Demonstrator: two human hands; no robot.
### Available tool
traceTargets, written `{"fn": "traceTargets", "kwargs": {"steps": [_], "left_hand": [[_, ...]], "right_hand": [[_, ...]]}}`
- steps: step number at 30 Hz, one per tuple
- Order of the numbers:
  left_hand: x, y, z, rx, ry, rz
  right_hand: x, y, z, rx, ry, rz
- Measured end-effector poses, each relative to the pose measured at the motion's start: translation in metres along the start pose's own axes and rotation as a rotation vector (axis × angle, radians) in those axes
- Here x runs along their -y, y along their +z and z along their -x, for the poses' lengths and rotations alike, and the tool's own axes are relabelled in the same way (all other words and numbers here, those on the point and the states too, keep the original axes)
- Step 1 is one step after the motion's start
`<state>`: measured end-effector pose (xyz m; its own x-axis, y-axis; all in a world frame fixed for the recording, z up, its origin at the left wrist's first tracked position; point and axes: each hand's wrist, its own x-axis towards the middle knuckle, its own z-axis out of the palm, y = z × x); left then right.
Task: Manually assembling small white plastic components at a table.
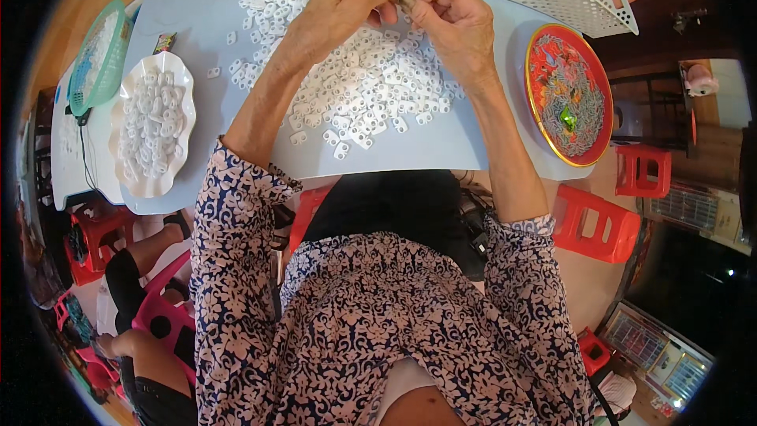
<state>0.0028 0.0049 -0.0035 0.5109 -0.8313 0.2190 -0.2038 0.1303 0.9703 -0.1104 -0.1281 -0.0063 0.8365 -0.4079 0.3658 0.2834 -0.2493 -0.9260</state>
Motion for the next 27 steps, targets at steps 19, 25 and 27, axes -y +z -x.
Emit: {"fn": "traceTargets", "kwargs": {"steps": [19,25,27], "left_hand": [[0.003,0.007,-0.002,-0.075,-0.002,-0.097],[-0.008,0.011,0.003,-0.052,-0.081,-0.093],[-0.007,0.015,0.003,-0.079,-0.074,-0.094]], "right_hand": [[0.001,0.004,0.001,0.021,-0.001,-0.114],[-0.013,0.002,-0.002,0.021,-0.127,0.106],[-0.016,0.003,-0.003,0.009,-0.168,0.184]]}}
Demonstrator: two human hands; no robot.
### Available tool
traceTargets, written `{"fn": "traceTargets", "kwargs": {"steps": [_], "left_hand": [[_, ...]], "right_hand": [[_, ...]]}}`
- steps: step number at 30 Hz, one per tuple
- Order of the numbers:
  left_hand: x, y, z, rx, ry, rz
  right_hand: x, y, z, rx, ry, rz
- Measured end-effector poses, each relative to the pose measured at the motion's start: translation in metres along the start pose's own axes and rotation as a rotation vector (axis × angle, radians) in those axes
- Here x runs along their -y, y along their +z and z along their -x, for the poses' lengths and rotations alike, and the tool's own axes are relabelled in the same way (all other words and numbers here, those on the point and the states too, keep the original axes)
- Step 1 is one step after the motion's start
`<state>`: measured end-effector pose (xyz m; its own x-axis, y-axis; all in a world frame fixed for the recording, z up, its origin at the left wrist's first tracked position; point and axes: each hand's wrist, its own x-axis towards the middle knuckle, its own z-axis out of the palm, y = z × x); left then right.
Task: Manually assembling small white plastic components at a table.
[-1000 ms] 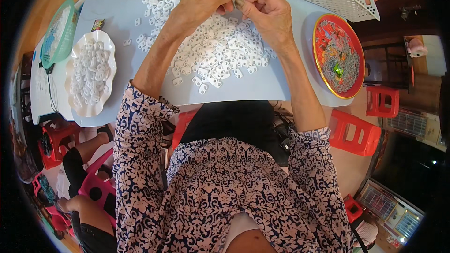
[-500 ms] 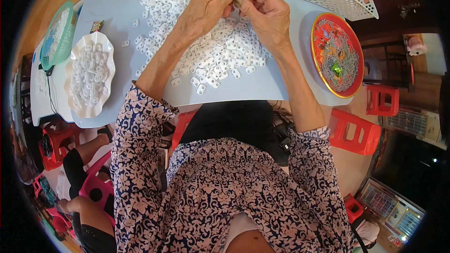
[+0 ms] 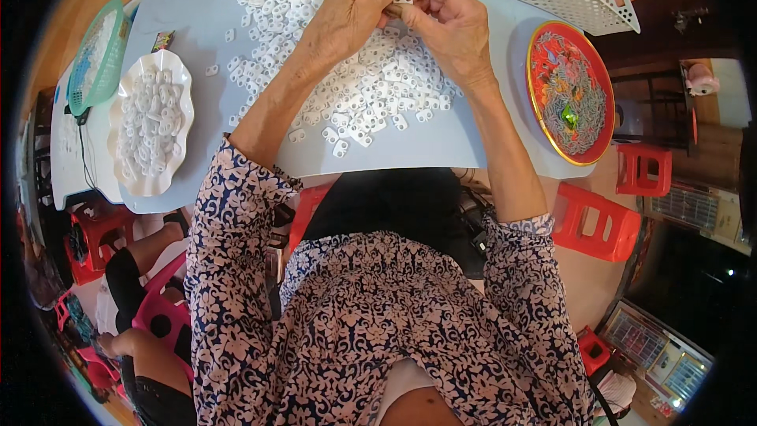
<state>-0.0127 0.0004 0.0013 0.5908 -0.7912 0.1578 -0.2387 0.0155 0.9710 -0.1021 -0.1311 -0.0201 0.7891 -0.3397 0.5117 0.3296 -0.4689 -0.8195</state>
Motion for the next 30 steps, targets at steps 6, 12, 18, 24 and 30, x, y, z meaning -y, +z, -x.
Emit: {"fn": "traceTargets", "kwargs": {"steps": [6,12,18,24,30], "left_hand": [[0.002,0.004,0.002,-0.044,0.032,-0.013],[-0.001,0.005,0.002,-0.043,0.07,-0.052],[-0.006,0.004,0.005,-0.021,0.081,-0.072],[-0.003,0.0,0.003,0.014,0.076,-0.068],[-0.005,0.004,0.005,0.022,0.043,-0.04]], "right_hand": [[0.013,-0.003,0.001,0.071,-0.026,0.146],[0.014,-0.003,0.0,0.012,-0.047,0.124],[0.016,-0.003,0.001,-0.003,-0.12,0.152],[0.018,-0.002,0.0,-0.002,-0.164,0.161],[0.02,-0.009,-0.001,0.082,-0.122,0.193]]}}
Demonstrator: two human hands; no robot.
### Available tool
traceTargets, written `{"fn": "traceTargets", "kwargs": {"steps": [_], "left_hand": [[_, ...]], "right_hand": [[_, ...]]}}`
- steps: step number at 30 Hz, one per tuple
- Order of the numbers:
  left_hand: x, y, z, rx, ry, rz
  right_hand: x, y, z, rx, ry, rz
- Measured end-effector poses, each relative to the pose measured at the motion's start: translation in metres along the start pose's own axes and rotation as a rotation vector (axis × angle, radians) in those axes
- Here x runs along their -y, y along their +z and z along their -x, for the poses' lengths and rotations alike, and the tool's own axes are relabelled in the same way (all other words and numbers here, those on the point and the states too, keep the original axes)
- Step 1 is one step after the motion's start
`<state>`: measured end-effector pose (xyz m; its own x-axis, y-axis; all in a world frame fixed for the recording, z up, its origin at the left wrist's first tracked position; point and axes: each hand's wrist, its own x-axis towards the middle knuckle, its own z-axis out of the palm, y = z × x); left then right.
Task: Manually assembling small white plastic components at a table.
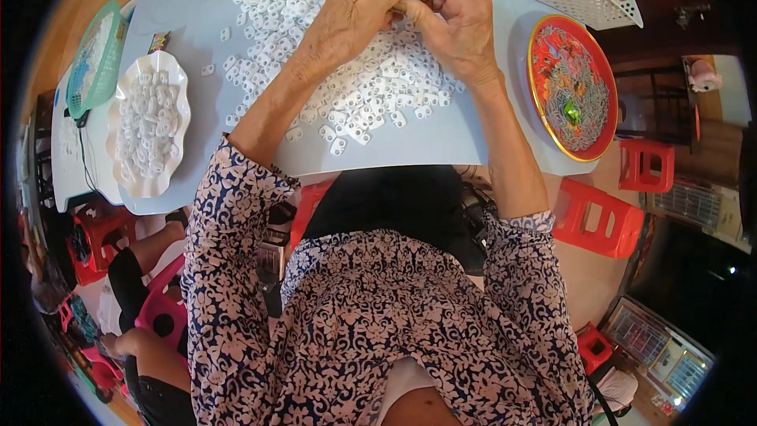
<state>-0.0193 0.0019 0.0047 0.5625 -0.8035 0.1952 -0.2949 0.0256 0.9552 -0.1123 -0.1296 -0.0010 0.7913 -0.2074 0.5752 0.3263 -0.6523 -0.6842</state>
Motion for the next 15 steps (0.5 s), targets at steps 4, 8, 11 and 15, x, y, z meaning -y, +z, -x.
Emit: {"fn": "traceTargets", "kwargs": {"steps": [4,8,11,15], "left_hand": [[-0.002,0.0,-0.001,0.008,-0.007,-0.008],[0.016,-0.006,-0.008,0.003,0.016,0.025],[0.009,-0.005,-0.007,0.049,0.082,-0.019],[0.019,-0.007,-0.006,0.042,0.151,0.004]], "right_hand": [[-0.002,0.003,0.001,-0.01,0.037,-0.089],[-0.006,0.001,-0.003,0.0,0.179,-0.334],[-0.007,-0.002,-0.001,0.001,0.253,-0.377],[-0.015,0.009,-0.001,-0.086,0.293,-0.512]]}}
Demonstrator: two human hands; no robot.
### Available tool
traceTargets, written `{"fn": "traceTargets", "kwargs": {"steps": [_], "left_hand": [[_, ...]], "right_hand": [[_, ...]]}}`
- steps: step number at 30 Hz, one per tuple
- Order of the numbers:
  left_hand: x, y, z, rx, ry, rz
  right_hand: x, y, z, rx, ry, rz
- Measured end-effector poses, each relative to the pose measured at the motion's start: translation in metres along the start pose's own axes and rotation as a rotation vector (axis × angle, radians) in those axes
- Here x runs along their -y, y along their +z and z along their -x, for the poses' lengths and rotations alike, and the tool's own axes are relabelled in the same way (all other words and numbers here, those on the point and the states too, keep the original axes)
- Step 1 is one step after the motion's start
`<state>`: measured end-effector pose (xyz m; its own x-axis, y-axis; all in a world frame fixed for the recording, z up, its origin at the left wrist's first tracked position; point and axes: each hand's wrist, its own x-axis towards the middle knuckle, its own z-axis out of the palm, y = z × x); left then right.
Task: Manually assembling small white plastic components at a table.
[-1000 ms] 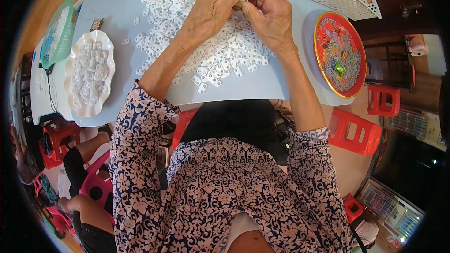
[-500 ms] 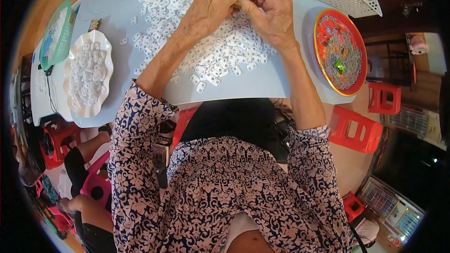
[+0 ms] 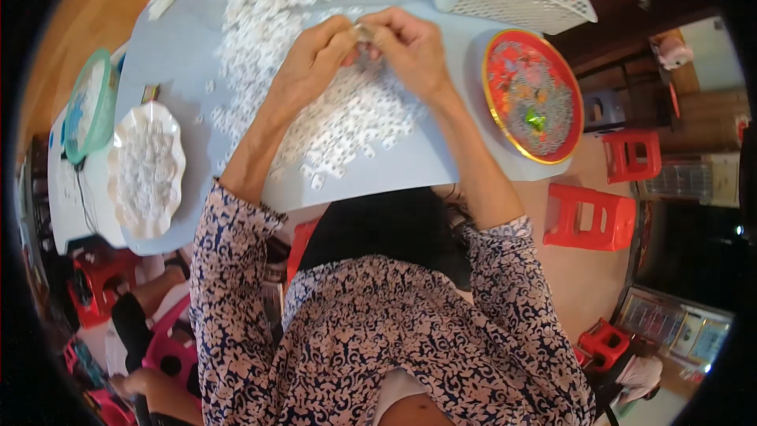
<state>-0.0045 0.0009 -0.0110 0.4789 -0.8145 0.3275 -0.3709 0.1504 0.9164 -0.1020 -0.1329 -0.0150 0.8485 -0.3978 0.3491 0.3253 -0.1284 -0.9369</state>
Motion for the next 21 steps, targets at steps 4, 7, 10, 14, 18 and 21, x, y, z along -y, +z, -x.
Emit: {"fn": "traceTargets", "kwargs": {"steps": [4,7,10,14,18,21], "left_hand": [[-0.003,0.004,0.002,-0.057,-0.087,0.048],[-0.002,-0.007,-0.002,-0.231,0.007,0.091],[-0.008,-0.018,-0.002,-0.407,0.045,0.192],[-0.006,-0.028,-0.008,-0.459,0.06,0.26],[-0.005,-0.036,-0.008,-0.507,0.104,0.288],[-0.006,-0.042,-0.006,-0.533,0.068,0.311]], "right_hand": [[0.008,0.008,0.006,-0.127,0.02,0.146],[0.025,-0.003,-0.008,-0.225,-0.198,0.283],[0.062,-0.04,-0.033,-0.315,-0.312,0.557],[0.09,-0.098,-0.064,-0.401,-0.424,0.949],[0.069,-0.089,-0.053,-0.323,-0.623,1.168],[0.037,-0.041,-0.034,-0.073,-0.418,0.886]]}}
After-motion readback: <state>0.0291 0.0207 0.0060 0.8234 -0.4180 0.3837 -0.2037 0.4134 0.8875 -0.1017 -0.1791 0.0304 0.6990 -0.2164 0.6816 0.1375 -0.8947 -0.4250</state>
